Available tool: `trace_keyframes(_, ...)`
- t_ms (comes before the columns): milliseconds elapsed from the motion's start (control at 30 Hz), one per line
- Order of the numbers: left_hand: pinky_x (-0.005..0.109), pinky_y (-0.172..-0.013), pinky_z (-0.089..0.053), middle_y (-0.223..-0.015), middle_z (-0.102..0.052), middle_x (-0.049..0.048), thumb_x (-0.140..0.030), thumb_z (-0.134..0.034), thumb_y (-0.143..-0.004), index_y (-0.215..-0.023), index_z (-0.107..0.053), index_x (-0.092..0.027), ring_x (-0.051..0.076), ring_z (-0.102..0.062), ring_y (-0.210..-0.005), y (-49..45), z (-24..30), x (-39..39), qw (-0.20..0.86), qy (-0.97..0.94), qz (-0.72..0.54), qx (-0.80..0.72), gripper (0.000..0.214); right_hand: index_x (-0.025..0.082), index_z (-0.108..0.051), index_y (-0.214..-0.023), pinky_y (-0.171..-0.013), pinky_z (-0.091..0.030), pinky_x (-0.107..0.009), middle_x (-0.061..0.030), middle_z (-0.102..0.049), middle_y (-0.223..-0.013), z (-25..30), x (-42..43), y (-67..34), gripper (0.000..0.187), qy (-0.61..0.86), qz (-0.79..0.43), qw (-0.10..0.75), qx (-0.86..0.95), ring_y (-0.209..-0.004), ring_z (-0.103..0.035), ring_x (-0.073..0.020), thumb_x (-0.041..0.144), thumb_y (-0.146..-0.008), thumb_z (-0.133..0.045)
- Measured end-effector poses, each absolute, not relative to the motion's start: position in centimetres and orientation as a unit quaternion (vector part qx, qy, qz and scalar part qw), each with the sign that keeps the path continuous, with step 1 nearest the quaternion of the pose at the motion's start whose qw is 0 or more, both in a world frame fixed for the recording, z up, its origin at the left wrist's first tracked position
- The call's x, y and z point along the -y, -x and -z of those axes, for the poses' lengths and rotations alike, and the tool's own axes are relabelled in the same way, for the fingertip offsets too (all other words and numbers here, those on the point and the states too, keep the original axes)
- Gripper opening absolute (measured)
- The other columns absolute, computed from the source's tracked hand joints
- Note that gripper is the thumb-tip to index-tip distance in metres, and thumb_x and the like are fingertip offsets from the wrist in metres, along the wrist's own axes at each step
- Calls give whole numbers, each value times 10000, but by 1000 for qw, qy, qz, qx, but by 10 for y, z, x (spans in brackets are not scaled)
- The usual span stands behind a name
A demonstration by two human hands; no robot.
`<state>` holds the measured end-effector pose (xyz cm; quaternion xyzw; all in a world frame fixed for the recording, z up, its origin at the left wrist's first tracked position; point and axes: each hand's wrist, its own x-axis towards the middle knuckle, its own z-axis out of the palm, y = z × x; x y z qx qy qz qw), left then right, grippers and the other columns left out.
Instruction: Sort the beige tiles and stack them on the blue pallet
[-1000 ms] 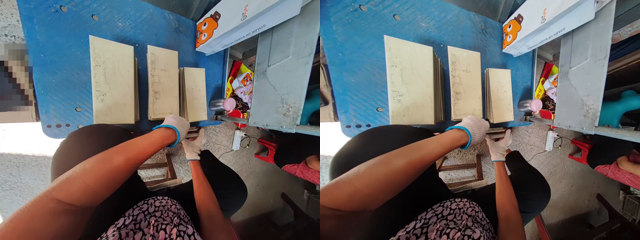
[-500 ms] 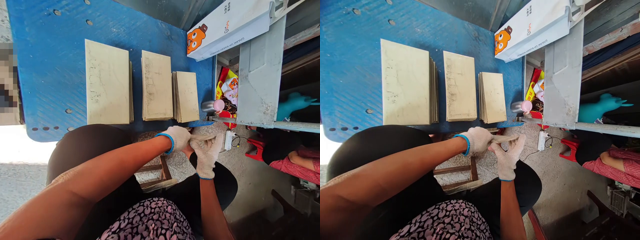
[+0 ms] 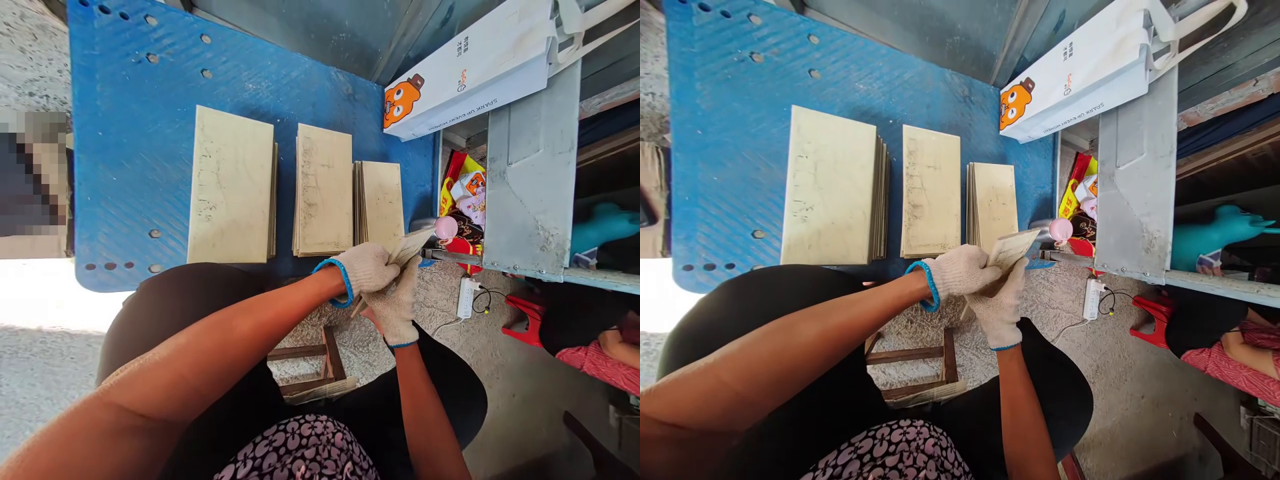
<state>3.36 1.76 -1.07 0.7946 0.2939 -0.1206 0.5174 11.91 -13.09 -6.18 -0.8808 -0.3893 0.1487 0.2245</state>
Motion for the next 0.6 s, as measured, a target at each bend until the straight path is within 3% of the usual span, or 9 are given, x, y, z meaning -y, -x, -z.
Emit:
trace_keyframes(200, 295, -644, -456, -783, -702, 111, -543, -366, -915, -984, -730, -141, 199, -650, -742, -33, 7, -30, 534, -764, 38, -360, 547, 184, -126, -1540, -1043, -415, -500, -188, -366, -1479, 44, 92, -141, 1224, 876, -170, 221, 394, -1318, -429, -349, 453, -562, -811)
trace_keyframes(333, 318, -672, -499, -907, -718, 123, -574, -414, -888, -1040, -710, -161, 238, -676, -823, -27, 2, -35, 490, -782, 52, -382, 530, 271, -169, -1536, -955, -468, -523, -158, -430, -1423, 34, 59, -156, 1118, 923, -144, 129, 333, -1179, -550, -365, 441, -606, -765)
trace_keyframes(433, 364, -741, -531, -981, -723, 152, -489, -519, -858, -1067, -717, -159, 287, -687, -918, -23, -4, -30, 450, -807, 137, -356, 438, 278, -156, -1540, -952, -461, -528, -162, -436, -1410, 33, 32, -165, 1197, 936, -136, 53, 321, -1171, -551, -378, 466, -543, -792)
trace_keyframes(600, 429, -835, -531, -961, -729, 197, -211, -631, -811, -1058, -738, -117, 330, -680, -990, -23, -8, -10, 416, -824, 249, -294, 285, 153, -170, -1528, -986, -431, -480, -218, -426, -1382, 42, -4, -174, 1254, 918, -159, 17, 363, -1230, -491, -375, 478, -500, -811)
